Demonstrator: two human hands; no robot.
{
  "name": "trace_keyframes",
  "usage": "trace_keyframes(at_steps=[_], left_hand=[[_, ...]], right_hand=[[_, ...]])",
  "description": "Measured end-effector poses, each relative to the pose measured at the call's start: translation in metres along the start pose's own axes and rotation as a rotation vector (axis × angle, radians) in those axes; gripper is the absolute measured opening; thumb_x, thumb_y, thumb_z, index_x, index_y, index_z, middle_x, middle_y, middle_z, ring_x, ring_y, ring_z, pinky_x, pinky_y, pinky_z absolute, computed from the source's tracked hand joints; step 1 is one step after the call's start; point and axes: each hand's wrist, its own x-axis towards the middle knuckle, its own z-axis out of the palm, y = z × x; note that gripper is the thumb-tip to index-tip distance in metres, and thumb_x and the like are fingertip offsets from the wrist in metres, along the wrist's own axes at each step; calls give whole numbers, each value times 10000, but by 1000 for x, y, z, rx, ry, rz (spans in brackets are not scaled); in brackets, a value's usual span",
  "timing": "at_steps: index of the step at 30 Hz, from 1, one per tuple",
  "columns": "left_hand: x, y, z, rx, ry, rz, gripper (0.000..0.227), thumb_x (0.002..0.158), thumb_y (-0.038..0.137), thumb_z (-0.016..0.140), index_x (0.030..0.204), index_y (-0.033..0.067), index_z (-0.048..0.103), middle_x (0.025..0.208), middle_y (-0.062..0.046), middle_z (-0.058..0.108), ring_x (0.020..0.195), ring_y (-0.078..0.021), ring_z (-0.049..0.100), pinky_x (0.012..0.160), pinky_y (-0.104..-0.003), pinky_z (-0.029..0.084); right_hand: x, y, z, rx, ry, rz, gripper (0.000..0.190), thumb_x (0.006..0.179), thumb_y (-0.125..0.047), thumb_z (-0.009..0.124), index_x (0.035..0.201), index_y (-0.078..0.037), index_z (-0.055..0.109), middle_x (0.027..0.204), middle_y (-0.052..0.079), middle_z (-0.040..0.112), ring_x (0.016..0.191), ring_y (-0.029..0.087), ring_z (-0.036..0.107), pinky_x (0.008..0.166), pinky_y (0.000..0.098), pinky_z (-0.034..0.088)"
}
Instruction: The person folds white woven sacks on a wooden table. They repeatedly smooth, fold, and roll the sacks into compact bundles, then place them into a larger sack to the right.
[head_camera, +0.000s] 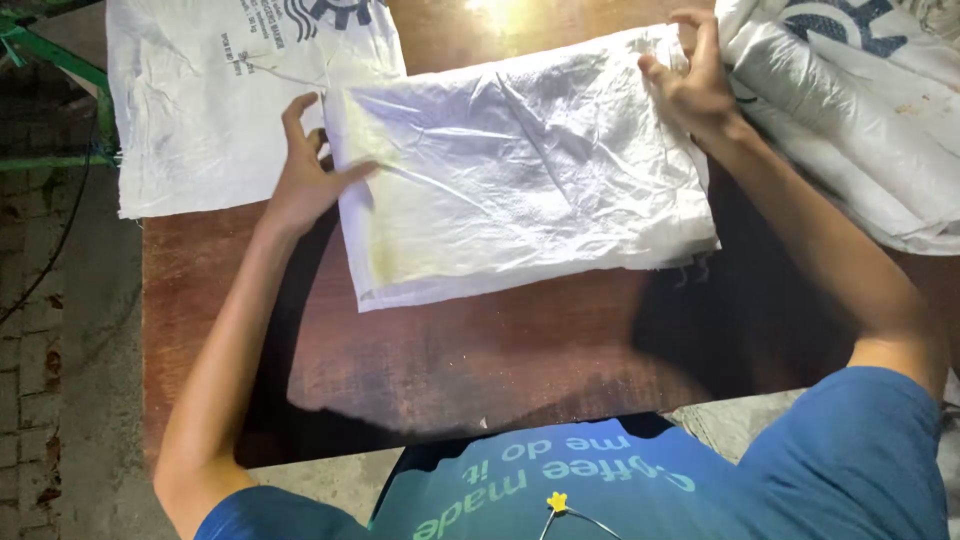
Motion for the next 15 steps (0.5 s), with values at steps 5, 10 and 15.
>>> trace_keyframes(at_steps=[5, 10, 15], left_hand=[[-5, -15, -15, 154, -254, 407, 1356, 657, 203, 988, 1627, 162, 42, 1573, -327, 329, 1463, -466, 386, 1122, -614, 438], [-8, 20, -41, 278, -195, 658, 1266, 664, 144, 990, 1613, 156, 152, 1597, -346, 318, 1458, -477, 425, 1067, -639, 433], [46, 69, -41, 493, -25, 474, 866, 785, 287, 895, 1474, 97, 405, 1246, -170, 664, 1108, -331, 703, 858, -478, 600]], right_hand=[[-25, -33, -8, -268, -199, -161, 861, 948, -68, 839, 1555, 23, 236, 1526, 328, 382, 1412, 451, 408, 1146, 491, 418], [-45, -75, -31, -113, -314, 89, 913, 800, -124, 878, 1557, -57, 371, 1510, 205, 479, 1326, 360, 544, 1067, 463, 501], [-66, -108, -26, -6, -502, 267, 939, 679, -145, 876, 1519, -93, 460, 1411, 140, 595, 1247, 262, 624, 1021, 428, 540]])
